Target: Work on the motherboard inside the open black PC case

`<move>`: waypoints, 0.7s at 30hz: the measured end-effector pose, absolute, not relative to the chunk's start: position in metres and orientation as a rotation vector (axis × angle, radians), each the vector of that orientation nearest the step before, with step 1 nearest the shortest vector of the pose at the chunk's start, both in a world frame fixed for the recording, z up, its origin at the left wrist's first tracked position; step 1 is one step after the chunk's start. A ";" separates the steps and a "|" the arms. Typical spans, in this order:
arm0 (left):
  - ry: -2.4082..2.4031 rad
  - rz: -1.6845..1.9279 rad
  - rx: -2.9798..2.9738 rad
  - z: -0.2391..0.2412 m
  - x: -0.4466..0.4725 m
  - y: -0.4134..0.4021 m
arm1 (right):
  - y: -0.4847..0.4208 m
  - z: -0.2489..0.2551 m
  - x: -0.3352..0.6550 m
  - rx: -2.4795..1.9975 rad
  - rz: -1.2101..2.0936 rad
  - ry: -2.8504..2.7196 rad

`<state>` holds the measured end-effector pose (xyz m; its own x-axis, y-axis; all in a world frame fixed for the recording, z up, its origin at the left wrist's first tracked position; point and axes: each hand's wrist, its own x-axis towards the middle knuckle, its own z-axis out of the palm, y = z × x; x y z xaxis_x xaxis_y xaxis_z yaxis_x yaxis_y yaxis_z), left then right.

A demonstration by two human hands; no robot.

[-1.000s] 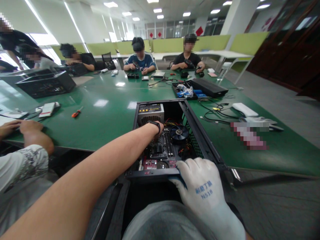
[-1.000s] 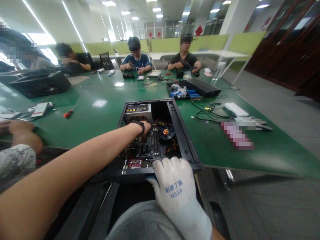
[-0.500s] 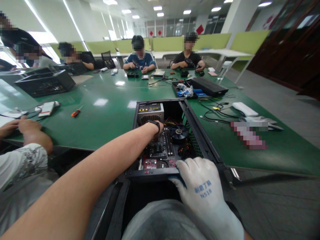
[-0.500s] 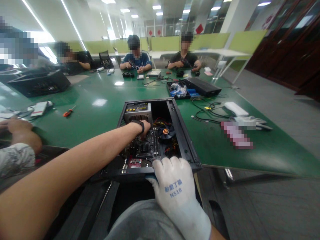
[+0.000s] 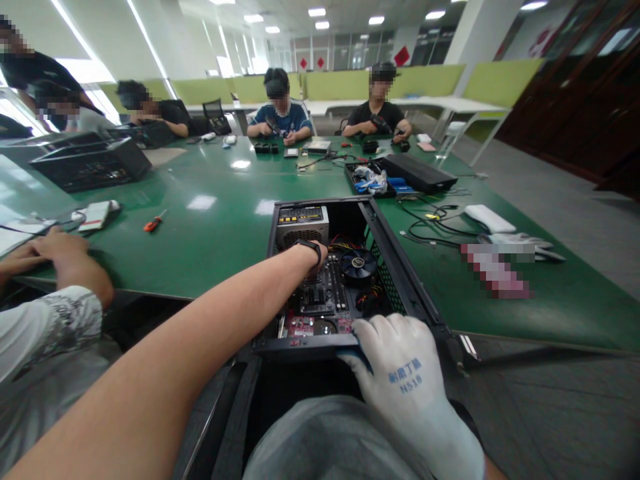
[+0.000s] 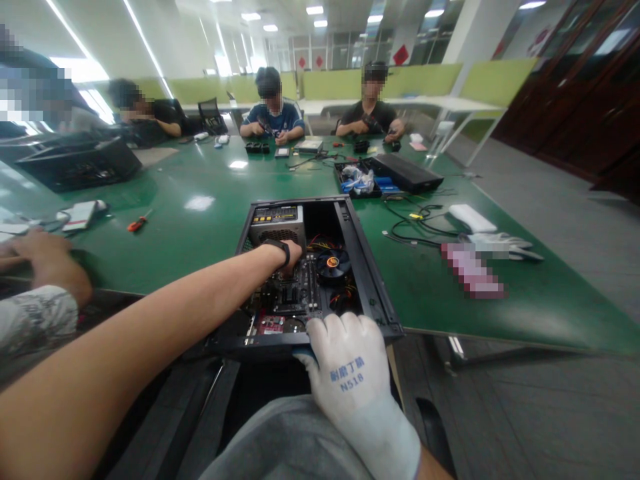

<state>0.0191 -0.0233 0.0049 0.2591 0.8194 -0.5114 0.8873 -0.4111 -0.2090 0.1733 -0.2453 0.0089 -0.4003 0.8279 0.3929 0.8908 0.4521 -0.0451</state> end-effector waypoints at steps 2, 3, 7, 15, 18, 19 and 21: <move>1.632 -0.870 2.396 0.007 0.020 -0.026 | -0.245 0.009 0.173 -1.460 -0.240 -2.352; 1.628 -0.888 2.399 0.009 0.020 -0.027 | -0.245 0.010 0.174 -1.463 -0.241 -2.355; 1.605 -0.893 2.409 0.015 0.022 -0.031 | -0.246 0.011 0.174 -1.466 -0.261 -2.349; 1.597 -0.961 2.428 0.011 0.019 -0.028 | -0.246 0.010 0.173 -1.476 -0.253 -2.354; 1.595 -0.973 2.438 0.008 0.018 -0.026 | -0.245 0.009 0.173 -1.474 -0.258 -2.356; 1.615 -0.935 2.426 0.007 0.018 -0.025 | -0.245 0.010 0.173 -1.478 -0.257 -2.357; 1.658 -0.835 2.391 0.006 0.017 -0.025 | -0.246 0.010 0.173 -1.489 -0.251 -2.362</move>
<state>0.0173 -0.0245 0.0058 0.2504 0.8309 -0.4969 0.8938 -0.3957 -0.2112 0.1726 -0.2456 0.0100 -0.3952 0.8397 0.3724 0.8993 0.4363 -0.0295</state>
